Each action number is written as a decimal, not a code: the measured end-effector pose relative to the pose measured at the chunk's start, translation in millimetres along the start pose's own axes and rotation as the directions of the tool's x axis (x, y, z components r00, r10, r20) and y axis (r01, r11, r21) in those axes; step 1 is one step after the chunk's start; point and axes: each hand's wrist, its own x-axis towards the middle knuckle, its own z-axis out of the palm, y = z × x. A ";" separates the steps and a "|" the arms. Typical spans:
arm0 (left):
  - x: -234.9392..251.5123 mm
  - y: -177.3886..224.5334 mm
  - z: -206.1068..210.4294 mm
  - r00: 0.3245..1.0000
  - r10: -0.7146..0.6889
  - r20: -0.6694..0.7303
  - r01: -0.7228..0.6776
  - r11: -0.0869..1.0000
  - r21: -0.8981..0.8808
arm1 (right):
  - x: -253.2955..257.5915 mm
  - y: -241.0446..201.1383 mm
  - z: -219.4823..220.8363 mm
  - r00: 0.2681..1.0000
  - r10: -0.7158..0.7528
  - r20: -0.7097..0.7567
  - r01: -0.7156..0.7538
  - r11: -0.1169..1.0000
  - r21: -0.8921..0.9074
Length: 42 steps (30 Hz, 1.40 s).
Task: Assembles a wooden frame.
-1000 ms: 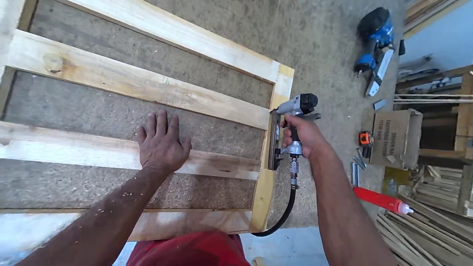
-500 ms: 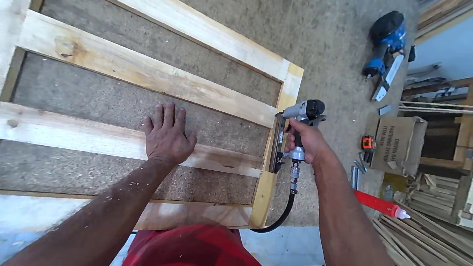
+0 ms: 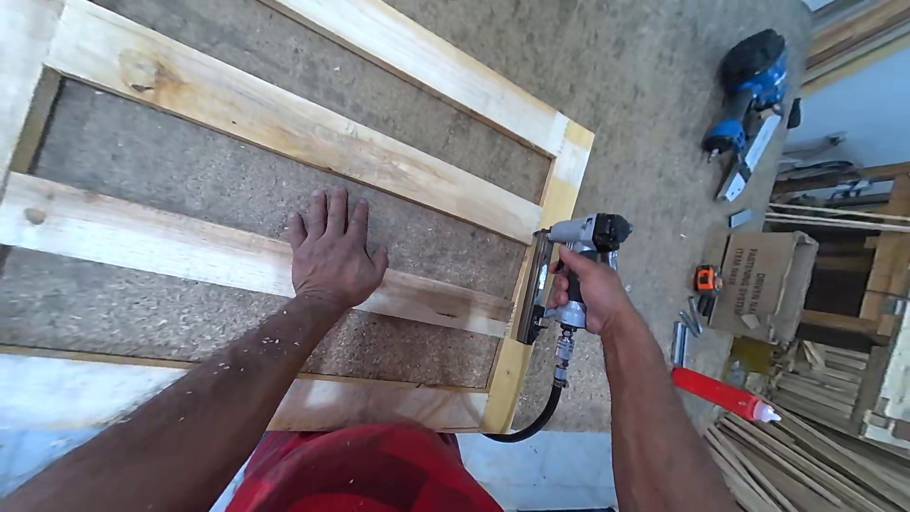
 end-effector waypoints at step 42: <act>-20.9 -412.2 -94.7 0.997 0.024 -0.078 -0.039 0.979 -0.199 | -145.0 -205.0 510.9 0.916 -0.077 0.393 0.073 0.997 0.025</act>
